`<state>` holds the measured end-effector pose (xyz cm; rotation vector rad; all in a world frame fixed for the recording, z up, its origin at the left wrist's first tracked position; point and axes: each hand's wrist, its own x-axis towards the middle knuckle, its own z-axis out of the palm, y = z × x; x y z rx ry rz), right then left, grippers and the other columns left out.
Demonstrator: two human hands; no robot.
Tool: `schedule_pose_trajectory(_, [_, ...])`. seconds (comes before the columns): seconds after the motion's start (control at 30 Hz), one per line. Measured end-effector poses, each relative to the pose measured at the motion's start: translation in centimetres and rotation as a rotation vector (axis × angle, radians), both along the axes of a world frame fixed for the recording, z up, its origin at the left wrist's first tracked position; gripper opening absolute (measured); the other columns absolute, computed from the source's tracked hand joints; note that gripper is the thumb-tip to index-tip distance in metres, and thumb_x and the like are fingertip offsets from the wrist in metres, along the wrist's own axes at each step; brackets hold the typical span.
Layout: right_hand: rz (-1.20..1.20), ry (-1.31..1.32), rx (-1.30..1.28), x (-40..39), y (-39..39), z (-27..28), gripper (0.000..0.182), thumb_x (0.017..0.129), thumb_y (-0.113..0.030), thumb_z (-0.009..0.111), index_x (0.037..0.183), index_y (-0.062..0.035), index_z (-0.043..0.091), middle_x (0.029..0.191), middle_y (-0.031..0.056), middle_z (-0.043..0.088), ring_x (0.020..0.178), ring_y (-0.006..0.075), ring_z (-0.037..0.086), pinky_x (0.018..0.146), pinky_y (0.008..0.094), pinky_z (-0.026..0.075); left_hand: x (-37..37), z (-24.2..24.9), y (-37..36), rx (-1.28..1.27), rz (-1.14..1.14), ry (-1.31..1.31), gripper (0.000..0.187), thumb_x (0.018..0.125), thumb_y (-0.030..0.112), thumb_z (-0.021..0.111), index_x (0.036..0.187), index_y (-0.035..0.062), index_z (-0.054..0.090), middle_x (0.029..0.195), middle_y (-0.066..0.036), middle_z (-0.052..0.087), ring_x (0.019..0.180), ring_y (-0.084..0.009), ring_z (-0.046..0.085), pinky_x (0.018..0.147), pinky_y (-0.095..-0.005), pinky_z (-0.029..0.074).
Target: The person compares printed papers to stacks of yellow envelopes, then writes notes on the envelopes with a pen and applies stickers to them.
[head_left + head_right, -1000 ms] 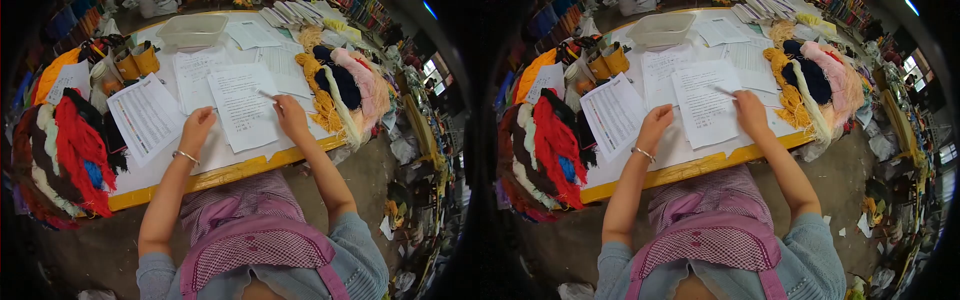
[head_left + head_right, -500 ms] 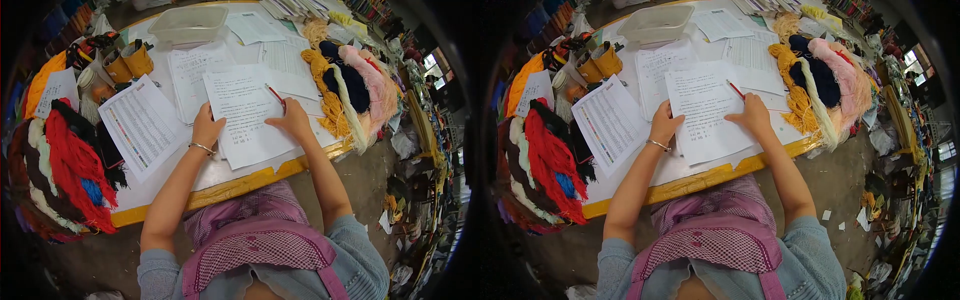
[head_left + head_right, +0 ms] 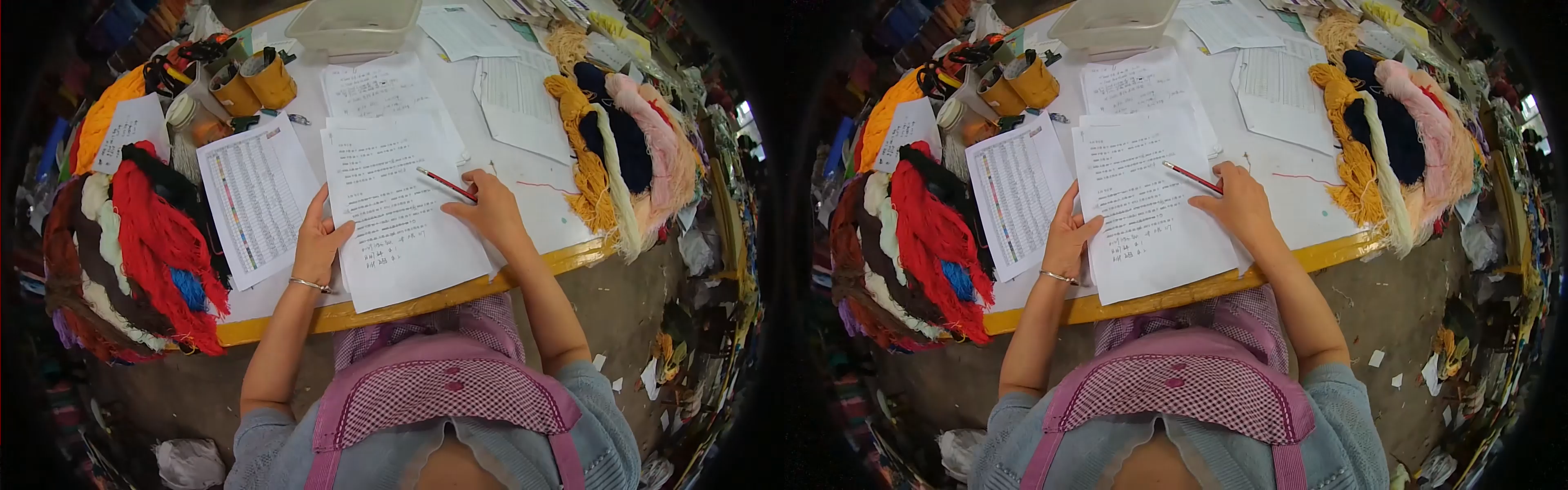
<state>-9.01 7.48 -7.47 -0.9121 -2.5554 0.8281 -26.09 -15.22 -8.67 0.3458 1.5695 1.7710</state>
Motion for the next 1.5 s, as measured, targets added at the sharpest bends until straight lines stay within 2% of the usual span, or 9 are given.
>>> schedule_pose_trajectory(0.1, [-0.045, -0.029, 0.007, 0.6, -0.1, 0.2, 0.06, 0.065, -0.029, 0.085, 0.11, -0.0007, 0.059, 0.094, 0.0165, 0.064, 0.083, 0.0304, 0.063, 0.073, 0.037, 0.05, -0.2, -0.6, 0.5, -0.007, -0.068, 0.038, 0.076, 0.084, -0.013, 0.054, 0.151, 0.0067, 0.022, 0.109, -0.018, 0.067, 0.099, -0.0187, 0.065, 0.085, -0.0285, 0.052])
schedule_pose_trajectory(0.33, [-0.07, -0.078, 0.166, -0.2, 1.0, -0.1, 0.053, 0.069, -0.033, 0.081, 0.109, -0.0034, 0.06, 0.095, 0.0155, 0.064, 0.084, 0.0313, 0.064, 0.073, 0.0397, 0.051, 0.2, -1.4, -0.8, 0.125, 0.031, 0.128, 0.073, 0.086, -0.013, 0.051, 0.15, 0.0019, 0.018, 0.116, -0.02, 0.063, 0.103, -0.0217, 0.063, 0.087, -0.0302, 0.051])
schedule_pose_trajectory(0.4, [-0.198, -0.042, 0.347, -1.1, 3.5, 0.1, 0.049, 0.07, -0.037, 0.08, 0.1, -0.0035, 0.061, 0.096, 0.0156, 0.064, 0.085, 0.0334, 0.064, 0.072, 0.0414, 0.051, 0.1, -0.8, -1.3, 0.129, 0.09, 0.092, 0.074, 0.086, -0.013, 0.052, 0.15, 0.0024, 0.018, 0.116, -0.02, 0.063, 0.103, -0.0216, 0.063, 0.088, -0.031, 0.051])
schedule_pose_trajectory(0.43, [-0.202, -0.04, 0.412, -1.6, 4.7, 0.8, 0.043, 0.073, -0.036, 0.079, 0.087, -0.0004, 0.058, 0.091, 0.0194, 0.062, 0.08, 0.0367, 0.064, 0.068, 0.0449, 0.052, 0.0, -0.8, -1.5, 0.138, 0.079, 0.082, 0.074, 0.087, -0.012, 0.052, 0.151, 0.003, 0.018, 0.117, -0.02, 0.063, 0.104, -0.0216, 0.062, 0.089, -0.0316, 0.051])
schedule_pose_trajectory(0.67, [-0.305, -0.144, 0.447, -6.5, 12.4, 0.5, 0.044, 0.075, -0.043, 0.074, 0.084, -0.0016, 0.064, 0.085, 0.0188, 0.066, 0.08, 0.0352, 0.065, 0.067, 0.0434, 0.052, 0.7, -0.8, -0.9, 0.107, 0.055, 0.105, 0.073, 0.087, -0.013, 0.051, 0.15, 0.0016, 0.018, 0.12, -0.02, 0.062, 0.107, -0.0214, 0.061, 0.092, -0.0322, 0.049])
schedule_pose_trajectory(0.73, [-0.259, -0.299, 0.471, -7.2, 13.5, -0.4, 0.024, 0.078, -0.027, 0.068, 0.08, -0.0028, 0.067, 0.084, 0.0188, 0.067, 0.08, 0.0338, 0.067, 0.069, 0.0426, 0.053, 0.6, -0.8, -0.6, 0.145, 0.076, 0.085, 0.073, 0.086, -0.013, 0.053, 0.15, 0.0033, 0.021, 0.119, -0.019, 0.063, 0.106, -0.0217, 0.062, 0.091, -0.0326, 0.05])
schedule_pose_trajectory(0.9, [-0.134, -0.282, 0.648, -4.9, 12.8, -1.8, 0.011, 0.078, -0.008, 0.059, 0.075, -0.0056, 0.07, 0.079, 0.0145, 0.069, 0.072, 0.0299, 0.069, 0.061, 0.0405, 0.054, -0.3, -1.7, 0.1, 0.12, 0.068, 0.091, 0.069, 0.087, -0.013, 0.051, 0.148, -0.0025, 0.02, 0.123, -0.02, 0.06, 0.109, -0.0217, 0.06, 0.095, -0.0324, 0.047])
schedule_pose_trajectory(1.3, [-0.023, -0.181, 0.889, -5.3, 13.1, -0.5, 0.003, 0.071, -0.005, 0.063, 0.074, -0.0054, 0.062, 0.074, 0.0087, 0.063, 0.073, 0.0233, 0.065, 0.055, 0.0352, 0.053, 0.0, -2.1, 1.0, 0.034, 0.07, 0.132, 0.063, 0.088, -0.011, 0.05, 0.144, -0.008, 0.021, 0.127, -0.022, 0.056, 0.113, -0.023, 0.058, 0.095, -0.0316, 0.047])
schedule_pose_trajectory(1.5, [-0.048, -0.153, 0.834, -8.5, 16.3, -0.7, 0.002, 0.071, -0.007, 0.064, 0.07, -0.0054, 0.065, 0.07, 0.01, 0.064, 0.067, 0.0243, 0.066, 0.055, 0.0365, 0.052, 0.6, -1.8, 1.5, 0.039, 0.139, 0.15, 0.063, 0.09, -0.009, 0.051, 0.145, -0.0068, 0.022, 0.125, -0.022, 0.058, 0.11, -0.0214, 0.06, 0.094, -0.0308, 0.047])
